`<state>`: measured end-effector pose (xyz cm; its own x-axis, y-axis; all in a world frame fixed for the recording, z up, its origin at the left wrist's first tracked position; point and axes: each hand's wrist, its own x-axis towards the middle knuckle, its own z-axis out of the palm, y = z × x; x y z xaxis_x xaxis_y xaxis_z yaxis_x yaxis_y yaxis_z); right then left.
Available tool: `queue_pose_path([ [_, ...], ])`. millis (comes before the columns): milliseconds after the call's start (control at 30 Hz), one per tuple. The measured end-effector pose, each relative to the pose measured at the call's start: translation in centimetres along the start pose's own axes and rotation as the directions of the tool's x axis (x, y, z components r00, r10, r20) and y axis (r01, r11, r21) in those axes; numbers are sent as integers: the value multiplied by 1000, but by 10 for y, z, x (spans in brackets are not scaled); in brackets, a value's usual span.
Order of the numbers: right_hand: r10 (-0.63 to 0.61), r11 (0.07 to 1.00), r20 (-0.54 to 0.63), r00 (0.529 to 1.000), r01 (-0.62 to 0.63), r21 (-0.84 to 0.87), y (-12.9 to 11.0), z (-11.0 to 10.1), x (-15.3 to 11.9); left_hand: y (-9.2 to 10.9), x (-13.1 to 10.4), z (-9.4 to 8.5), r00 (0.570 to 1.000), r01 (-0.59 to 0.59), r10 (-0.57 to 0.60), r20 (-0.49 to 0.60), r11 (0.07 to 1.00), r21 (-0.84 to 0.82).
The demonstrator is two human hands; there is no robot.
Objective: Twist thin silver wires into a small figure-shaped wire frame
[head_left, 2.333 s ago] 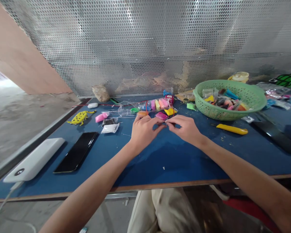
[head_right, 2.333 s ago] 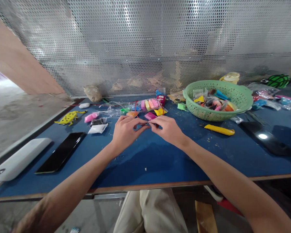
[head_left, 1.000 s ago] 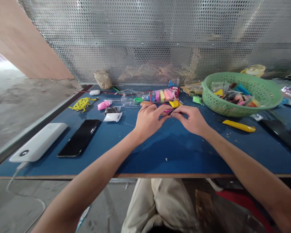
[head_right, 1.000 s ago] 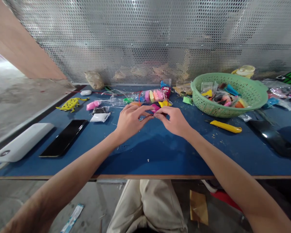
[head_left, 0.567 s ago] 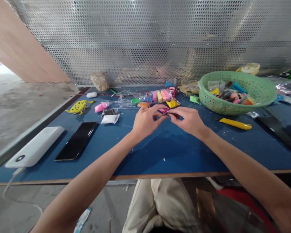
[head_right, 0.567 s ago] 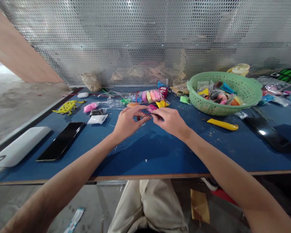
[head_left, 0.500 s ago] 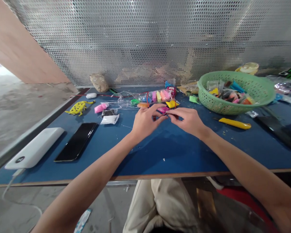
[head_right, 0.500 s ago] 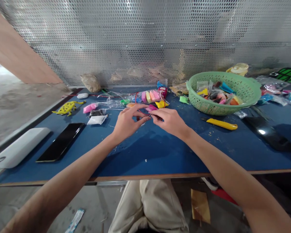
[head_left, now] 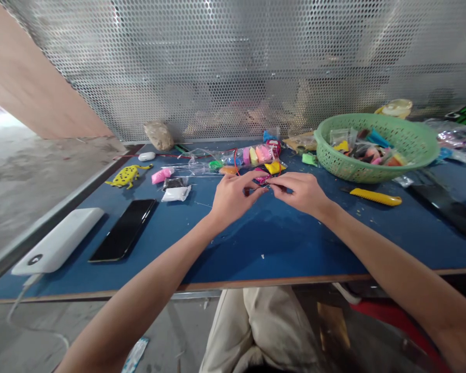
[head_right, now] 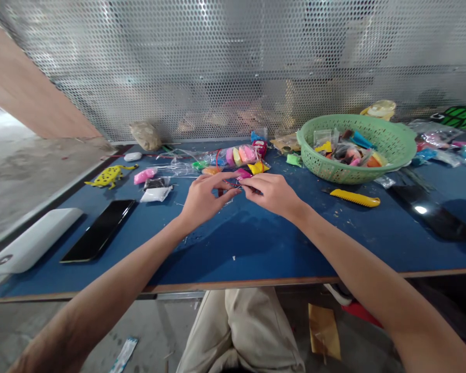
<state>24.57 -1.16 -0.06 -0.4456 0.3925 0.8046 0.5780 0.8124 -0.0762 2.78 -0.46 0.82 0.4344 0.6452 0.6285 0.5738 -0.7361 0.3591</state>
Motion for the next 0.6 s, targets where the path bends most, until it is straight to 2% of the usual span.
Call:
queue_pose_path([
  [200, 35, 998, 3, 999, -34, -51, 0, 2, 0, -1, 0, -1, 998, -58, 59, -14, 994, 88],
  [367, 50, 996, 54, 997, -47, -71, -1, 4, 0, 2, -2, -1, 992, -90, 103, -73, 981, 170],
  [500, 80, 995, 15, 997, -79, -53, -3, 6, -2, 4, -3, -1, 979, -114, 145, -143, 972, 203],
  [600, 52, 997, -15, 999, -53, -62, -4, 7, -4, 6, -4, -1, 976, -124, 158, -150, 970, 210],
])
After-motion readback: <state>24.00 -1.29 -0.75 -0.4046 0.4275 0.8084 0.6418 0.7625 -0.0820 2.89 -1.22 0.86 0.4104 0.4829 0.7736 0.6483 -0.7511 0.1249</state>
